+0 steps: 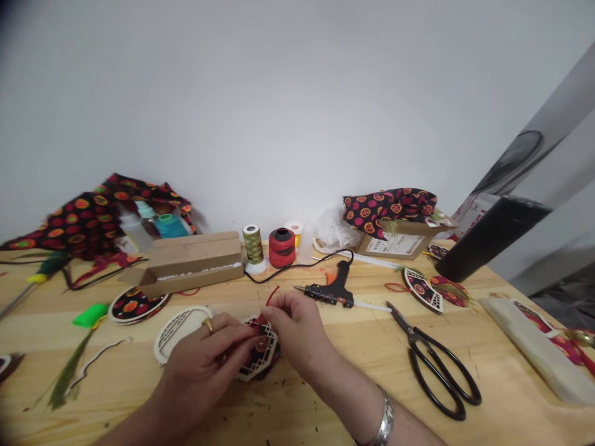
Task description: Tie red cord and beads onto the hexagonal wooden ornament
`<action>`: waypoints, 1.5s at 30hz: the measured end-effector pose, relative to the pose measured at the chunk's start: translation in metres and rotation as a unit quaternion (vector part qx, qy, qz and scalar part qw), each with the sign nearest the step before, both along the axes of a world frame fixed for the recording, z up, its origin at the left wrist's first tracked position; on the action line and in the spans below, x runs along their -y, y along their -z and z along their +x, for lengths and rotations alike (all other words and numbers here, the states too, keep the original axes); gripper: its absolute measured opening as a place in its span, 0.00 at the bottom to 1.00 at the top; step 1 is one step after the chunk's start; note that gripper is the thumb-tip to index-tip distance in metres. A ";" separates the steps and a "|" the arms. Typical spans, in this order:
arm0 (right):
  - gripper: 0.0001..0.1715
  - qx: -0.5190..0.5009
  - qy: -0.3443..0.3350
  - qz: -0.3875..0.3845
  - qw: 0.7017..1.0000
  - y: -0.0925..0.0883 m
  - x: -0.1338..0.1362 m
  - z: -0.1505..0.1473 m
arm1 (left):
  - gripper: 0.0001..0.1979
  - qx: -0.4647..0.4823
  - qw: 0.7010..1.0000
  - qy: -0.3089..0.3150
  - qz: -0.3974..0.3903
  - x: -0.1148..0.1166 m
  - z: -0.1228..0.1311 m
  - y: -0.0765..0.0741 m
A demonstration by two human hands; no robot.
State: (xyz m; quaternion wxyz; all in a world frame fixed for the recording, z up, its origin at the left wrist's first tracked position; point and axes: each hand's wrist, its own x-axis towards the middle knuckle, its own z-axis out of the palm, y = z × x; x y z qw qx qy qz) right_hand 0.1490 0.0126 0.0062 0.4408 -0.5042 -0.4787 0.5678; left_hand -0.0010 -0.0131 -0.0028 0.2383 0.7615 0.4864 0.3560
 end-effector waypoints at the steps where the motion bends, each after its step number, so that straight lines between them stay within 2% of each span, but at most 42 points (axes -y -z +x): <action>1: 0.09 -0.015 -0.002 -0.010 1.000 0.000 0.001 -0.001 | 0.09 -0.027 0.999 0.007 0.021 0.001 -0.001 0.002; 6: 0.12 -0.097 -0.018 -0.042 0.994 0.000 0.004 -0.002 | 0.10 -0.096 0.990 0.017 0.099 -0.001 -0.003 0.006; 11: 0.12 -0.102 -0.033 -0.040 0.993 0.000 0.004 -0.003 | 0.08 -0.075 0.990 0.022 0.119 0.002 -0.002 -0.006; 14: 0.11 -0.064 -0.028 -0.019 0.997 -0.002 0.005 -0.004 | 0.03 0.041 0.997 -0.029 0.061 0.002 -0.001 -0.013; 16: 0.10 -0.045 -0.027 -0.013 0.998 -0.003 0.005 -0.004 | 0.02 0.165 0.985 -0.038 -0.029 0.001 0.000 -0.013; 18: 0.10 -0.036 -0.031 -0.014 0.999 -0.004 0.006 -0.004 | 0.08 0.272 0.947 -0.009 -0.168 -0.001 0.001 -0.011; 20: 0.09 -0.032 -0.036 -0.011 0.999 -0.004 0.006 -0.004 | 0.15 0.330 0.897 0.035 -0.292 -0.003 0.003 -0.009; 22: 0.08 -0.027 -0.040 -0.009 0.999 -0.003 0.006 -0.004 | 0.18 0.346 0.869 0.058 -0.350 -0.005 0.003 -0.007; 30: 0.07 -0.004 -0.046 -0.017 0.999 0.004 0.003 -0.005 | 0.10 0.344 0.856 -0.001 -0.386 -0.007 0.004 -0.011; 35: 0.08 0.009 -0.041 -0.021 0.999 0.005 0.004 -0.004 | 0.07 0.304 0.880 -0.031 -0.363 -0.009 0.005 -0.015; 40: 0.09 -0.014 -0.050 -0.037 0.998 0.000 0.004 -0.004 | 0.07 0.344 0.848 -0.026 -0.402 -0.013 0.004 -0.011; 45: 0.13 -0.067 -0.079 -0.069 0.992 -0.004 0.004 -0.002 | 0.09 0.391 0.808 0.005 -0.440 -0.013 0.000 -0.006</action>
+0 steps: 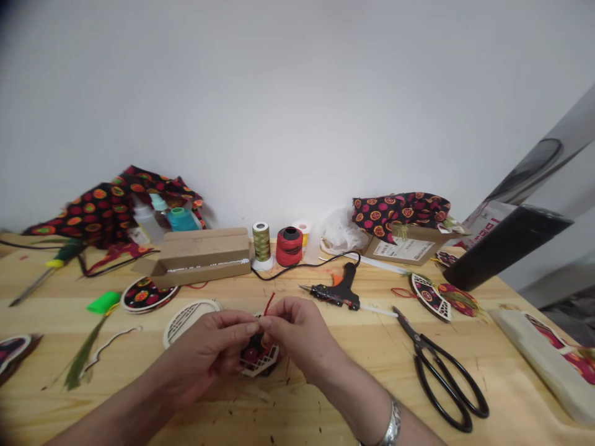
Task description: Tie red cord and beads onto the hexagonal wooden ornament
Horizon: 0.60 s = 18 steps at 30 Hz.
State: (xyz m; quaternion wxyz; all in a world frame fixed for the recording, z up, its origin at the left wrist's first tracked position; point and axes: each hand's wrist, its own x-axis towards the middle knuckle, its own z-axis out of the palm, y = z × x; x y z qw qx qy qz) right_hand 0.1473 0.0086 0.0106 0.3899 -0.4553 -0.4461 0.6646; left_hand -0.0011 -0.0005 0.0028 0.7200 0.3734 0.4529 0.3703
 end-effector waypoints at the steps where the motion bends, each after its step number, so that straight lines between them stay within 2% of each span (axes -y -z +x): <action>1: 0.14 -0.008 -0.007 -0.005 1.000 0.000 0.000 0.001 | 0.08 0.017 1.000 0.005 -0.007 0.000 -0.001 0.001; 8: 0.15 -0.027 -0.020 -0.040 0.999 0.003 0.001 0.003 | 0.06 0.075 0.996 0.028 -0.040 -0.002 0.000 0.002; 18: 0.15 -0.027 -0.020 -0.038 0.999 0.002 0.001 0.002 | 0.06 0.048 0.998 0.010 -0.036 0.002 -0.001 0.002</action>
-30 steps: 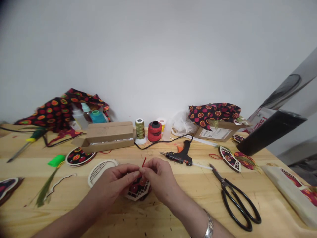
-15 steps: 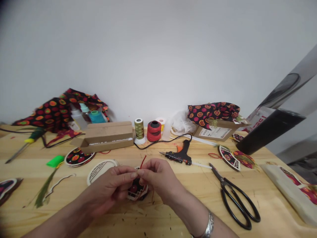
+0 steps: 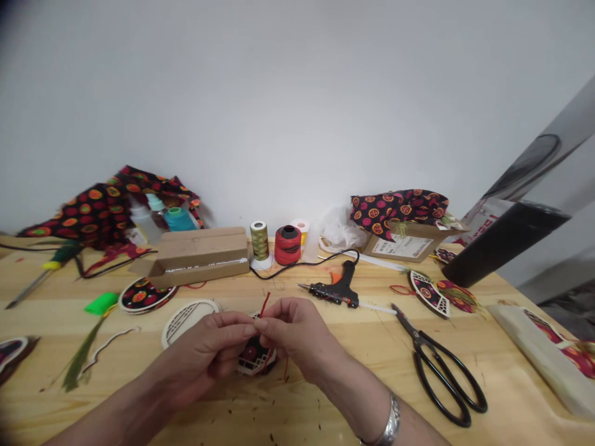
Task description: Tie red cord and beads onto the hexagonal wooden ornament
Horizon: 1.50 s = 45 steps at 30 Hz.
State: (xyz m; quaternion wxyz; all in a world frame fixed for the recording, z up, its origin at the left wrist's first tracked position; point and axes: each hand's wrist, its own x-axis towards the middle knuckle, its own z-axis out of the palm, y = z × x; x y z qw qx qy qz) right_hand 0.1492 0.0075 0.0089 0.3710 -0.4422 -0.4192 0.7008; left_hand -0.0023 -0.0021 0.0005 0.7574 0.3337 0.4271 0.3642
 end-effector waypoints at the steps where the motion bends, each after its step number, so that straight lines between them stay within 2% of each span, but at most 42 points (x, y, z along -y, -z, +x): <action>1: 0.15 0.000 0.001 -0.002 1.000 0.000 0.000 0.000 | 0.06 -0.004 1.000 -0.001 0.003 0.000 0.000 0.000; 8: 0.17 0.018 0.010 0.012 1.000 -0.004 0.000 -0.001 | 0.08 -0.030 0.999 0.001 0.015 0.000 0.001 -0.003; 14: 0.16 0.051 -0.013 0.039 0.998 -0.004 -0.003 0.000 | 0.06 -0.002 1.000 -0.029 -0.002 -0.002 0.000 0.000; 17: 0.16 0.111 -0.027 0.105 0.988 -0.002 -0.005 0.004 | 0.06 0.010 0.999 -0.049 -0.006 -0.004 -0.001 0.001; 20: 0.18 0.199 -0.038 0.195 0.960 -0.001 -0.006 0.009 | 0.07 -0.001 0.998 -0.063 -0.005 -0.004 -0.002 0.002; 23: 0.18 0.267 -0.018 0.241 0.933 -0.001 -0.006 0.012 | 0.08 -0.014 0.997 -0.073 0.005 -0.004 -0.002 0.001; 26: 0.18 0.260 0.010 0.212 0.942 -0.002 -0.004 0.008 | 0.09 -0.024 0.996 -0.081 0.018 -0.004 -0.001 0.000; 30: 0.15 0.171 0.009 0.115 0.978 0.001 -0.003 0.002 | 0.08 -0.026 0.995 -0.091 0.019 -0.004 0.001 -0.002; 34: 0.14 0.114 0.008 0.052 0.992 0.005 -0.003 0.000 | 0.09 -0.021 0.996 -0.087 0.026 -0.004 0.002 -0.001; 41: 0.17 0.106 0.018 0.048 0.993 0.004 -0.004 0.000 | 0.09 0.031 0.999 -0.040 0.003 -0.005 -0.003 0.005; 45: 0.17 0.108 0.015 0.049 0.993 0.004 -0.004 0.000 | 0.08 0.034 0.999 -0.033 -0.003 -0.006 -0.003 0.005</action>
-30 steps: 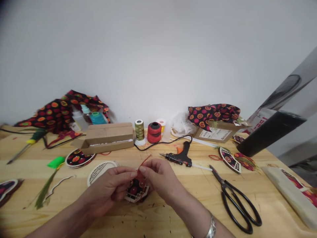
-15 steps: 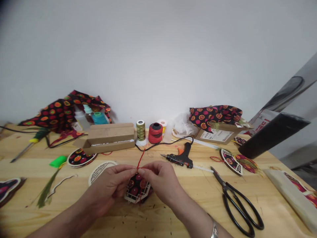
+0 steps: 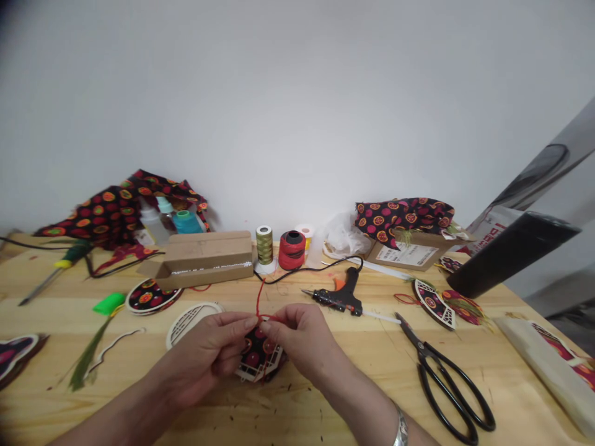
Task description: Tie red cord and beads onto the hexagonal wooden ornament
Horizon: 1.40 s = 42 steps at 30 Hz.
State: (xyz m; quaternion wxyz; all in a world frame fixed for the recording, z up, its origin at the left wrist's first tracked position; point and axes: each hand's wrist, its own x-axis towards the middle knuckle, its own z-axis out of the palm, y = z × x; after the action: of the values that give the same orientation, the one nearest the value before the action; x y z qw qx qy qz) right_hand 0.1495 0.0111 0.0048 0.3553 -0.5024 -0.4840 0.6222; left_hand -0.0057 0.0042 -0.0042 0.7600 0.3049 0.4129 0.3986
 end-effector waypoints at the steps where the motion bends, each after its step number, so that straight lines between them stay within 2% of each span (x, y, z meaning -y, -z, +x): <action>1: 0.16 0.000 -0.003 0.000 1.000 0.000 0.000 0.000 | 0.08 -0.001 1.000 0.000 -0.001 0.000 0.000 0.000; 10: 0.16 0.020 -0.020 0.017 0.999 -0.003 0.001 0.001 | 0.09 -0.013 1.000 -0.013 0.005 0.001 0.000 -0.003; 15: 0.16 0.100 -0.002 0.114 0.988 -0.009 0.002 0.002 | 0.09 -0.038 0.998 -0.048 0.016 0.000 0.001 -0.007; 19: 0.14 0.196 0.018 0.210 0.958 -0.007 0.009 0.002 | 0.08 -0.069 0.993 -0.092 0.020 0.002 0.003 -0.010; 21: 0.13 0.243 0.016 0.266 0.933 -0.005 0.015 0.001 | 0.08 -0.071 0.991 -0.109 0.020 0.003 0.004 -0.012; 25: 0.09 0.311 -0.002 0.399 0.863 -0.001 0.025 -0.003 | 0.06 -0.083 0.989 -0.121 0.024 0.004 0.006 -0.016; 27: 0.07 0.338 -0.018 0.471 0.815 0.003 0.028 -0.005 | 0.06 -0.088 0.989 -0.112 0.030 0.004 0.006 -0.017; 32: 0.08 0.419 -0.071 0.617 0.662 0.021 0.026 -0.009 | 0.07 -0.025 0.997 -0.071 0.012 0.003 0.003 -0.010; 34: 0.08 0.434 -0.100 0.641 0.625 0.025 0.026 -0.009 | 0.06 -0.001 0.998 -0.066 -0.002 0.002 0.003 -0.006; 35: 0.09 0.428 -0.112 0.649 0.619 0.024 0.026 -0.009 | 0.06 0.008 0.998 -0.068 -0.008 0.002 0.003 -0.005; 37: 0.07 0.382 -0.134 0.651 0.643 0.018 0.026 -0.008 | 0.05 0.024 0.997 -0.075 -0.009 0.002 0.004 -0.005; 38: 0.05 0.335 -0.133 0.637 0.682 0.013 0.026 -0.007 | 0.05 0.022 0.997 -0.077 -0.006 0.003 0.004 -0.007; 39: 0.04 0.287 -0.114 0.604 0.735 0.009 0.025 -0.006 | 0.05 0.012 0.997 -0.079 0.000 0.003 0.005 -0.008; 40: 0.04 0.244 -0.081 0.555 0.791 0.004 0.023 -0.005 | 0.05 -0.005 0.997 -0.079 0.007 0.004 0.006 -0.010; 42: 0.06 0.173 0.021 0.468 0.866 0.000 0.016 -0.002 | 0.05 -0.054 0.996 -0.071 0.021 0.006 0.007 -0.014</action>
State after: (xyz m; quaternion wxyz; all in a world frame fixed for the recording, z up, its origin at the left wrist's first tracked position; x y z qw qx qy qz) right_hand 0.1475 -0.0053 0.0052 0.4723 -0.3867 -0.7615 0.2179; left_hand 0.0013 -0.0020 0.0094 0.6998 0.3123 0.4654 0.4430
